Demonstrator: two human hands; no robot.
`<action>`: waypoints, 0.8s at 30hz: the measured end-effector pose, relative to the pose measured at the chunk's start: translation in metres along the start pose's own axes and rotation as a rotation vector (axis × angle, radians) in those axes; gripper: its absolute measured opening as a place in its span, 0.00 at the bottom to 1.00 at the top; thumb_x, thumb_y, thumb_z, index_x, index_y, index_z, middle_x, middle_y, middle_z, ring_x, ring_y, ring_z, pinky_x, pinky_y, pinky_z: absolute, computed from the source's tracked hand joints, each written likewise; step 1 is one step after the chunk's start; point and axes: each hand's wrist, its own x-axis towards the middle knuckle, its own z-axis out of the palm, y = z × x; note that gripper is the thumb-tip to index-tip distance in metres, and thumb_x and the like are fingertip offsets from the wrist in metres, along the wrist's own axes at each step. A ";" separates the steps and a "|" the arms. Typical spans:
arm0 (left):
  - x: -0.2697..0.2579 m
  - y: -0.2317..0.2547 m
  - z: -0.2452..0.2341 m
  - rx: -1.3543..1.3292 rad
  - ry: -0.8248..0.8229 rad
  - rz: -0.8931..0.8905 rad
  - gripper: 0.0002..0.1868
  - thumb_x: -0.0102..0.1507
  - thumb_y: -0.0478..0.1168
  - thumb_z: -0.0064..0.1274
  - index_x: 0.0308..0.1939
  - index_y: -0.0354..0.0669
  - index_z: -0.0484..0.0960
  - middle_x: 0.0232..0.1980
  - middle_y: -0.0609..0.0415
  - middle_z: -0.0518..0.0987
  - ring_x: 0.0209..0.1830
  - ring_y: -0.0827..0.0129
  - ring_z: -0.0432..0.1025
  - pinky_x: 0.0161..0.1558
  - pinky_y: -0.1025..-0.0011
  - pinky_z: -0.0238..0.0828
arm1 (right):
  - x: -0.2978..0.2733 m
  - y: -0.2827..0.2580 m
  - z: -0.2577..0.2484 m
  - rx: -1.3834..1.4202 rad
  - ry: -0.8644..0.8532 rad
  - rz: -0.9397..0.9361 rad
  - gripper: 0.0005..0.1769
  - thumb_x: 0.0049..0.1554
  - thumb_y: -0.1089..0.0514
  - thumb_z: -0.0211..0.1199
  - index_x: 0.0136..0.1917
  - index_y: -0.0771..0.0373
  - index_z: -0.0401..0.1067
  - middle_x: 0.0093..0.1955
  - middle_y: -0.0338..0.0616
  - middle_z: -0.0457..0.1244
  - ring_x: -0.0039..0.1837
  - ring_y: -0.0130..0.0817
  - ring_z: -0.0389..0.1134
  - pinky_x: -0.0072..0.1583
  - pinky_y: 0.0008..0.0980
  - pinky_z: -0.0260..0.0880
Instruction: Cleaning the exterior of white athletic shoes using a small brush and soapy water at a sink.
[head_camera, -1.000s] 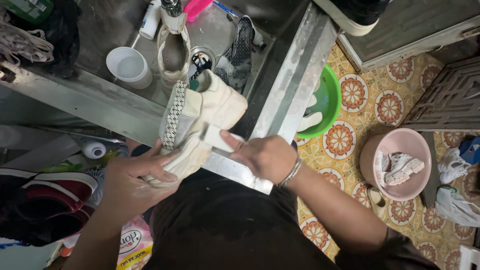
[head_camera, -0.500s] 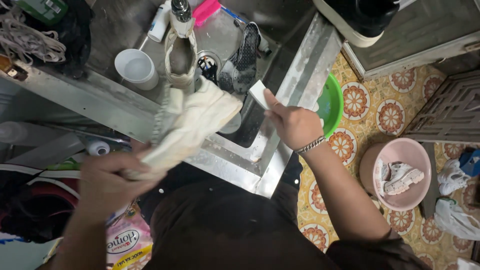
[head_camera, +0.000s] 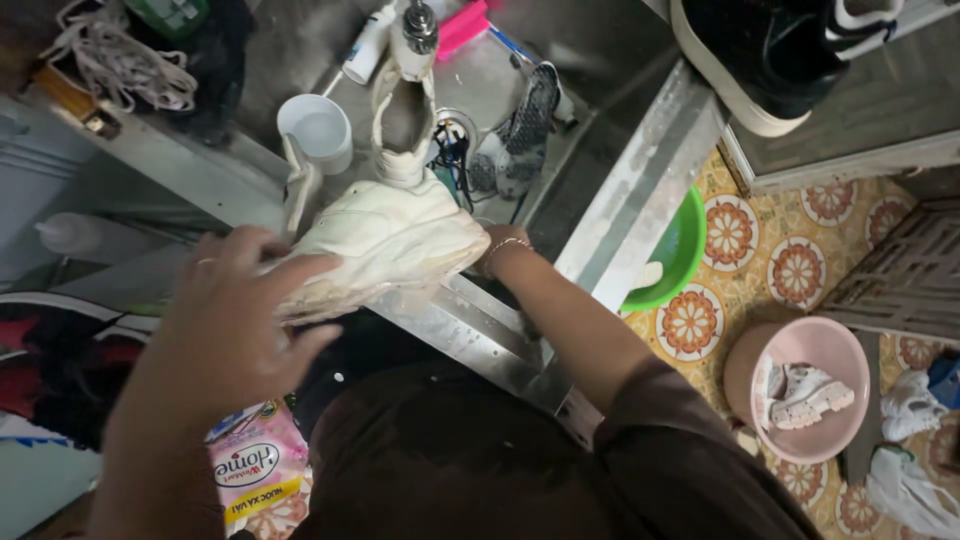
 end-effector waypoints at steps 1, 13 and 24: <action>0.007 0.003 0.004 0.000 0.002 -0.009 0.33 0.48 0.51 0.66 0.57 0.49 0.86 0.55 0.40 0.73 0.55 0.43 0.68 0.56 0.46 0.64 | 0.012 0.001 0.009 -0.006 -0.001 -0.006 0.18 0.60 0.49 0.61 0.61 0.54 0.78 0.63 0.49 0.70 0.63 0.48 0.72 0.57 0.51 0.75; 0.137 -0.004 0.088 -0.007 -0.359 0.059 0.51 0.56 0.69 0.67 0.58 0.22 0.74 0.59 0.29 0.75 0.59 0.39 0.69 0.60 0.54 0.64 | -0.166 0.027 -0.075 0.200 0.275 -0.057 0.19 0.62 0.48 0.53 0.61 0.51 0.77 0.55 0.50 0.71 0.60 0.51 0.71 0.60 0.47 0.69; 0.113 0.081 0.040 -0.413 -0.252 -0.113 0.31 0.42 0.54 0.73 0.40 0.38 0.82 0.39 0.41 0.84 0.42 0.49 0.79 0.44 0.58 0.72 | -0.279 0.039 -0.041 1.058 0.806 -0.275 0.30 0.64 0.65 0.58 0.79 0.61 0.61 0.42 0.51 0.67 0.42 0.38 0.69 0.49 0.31 0.72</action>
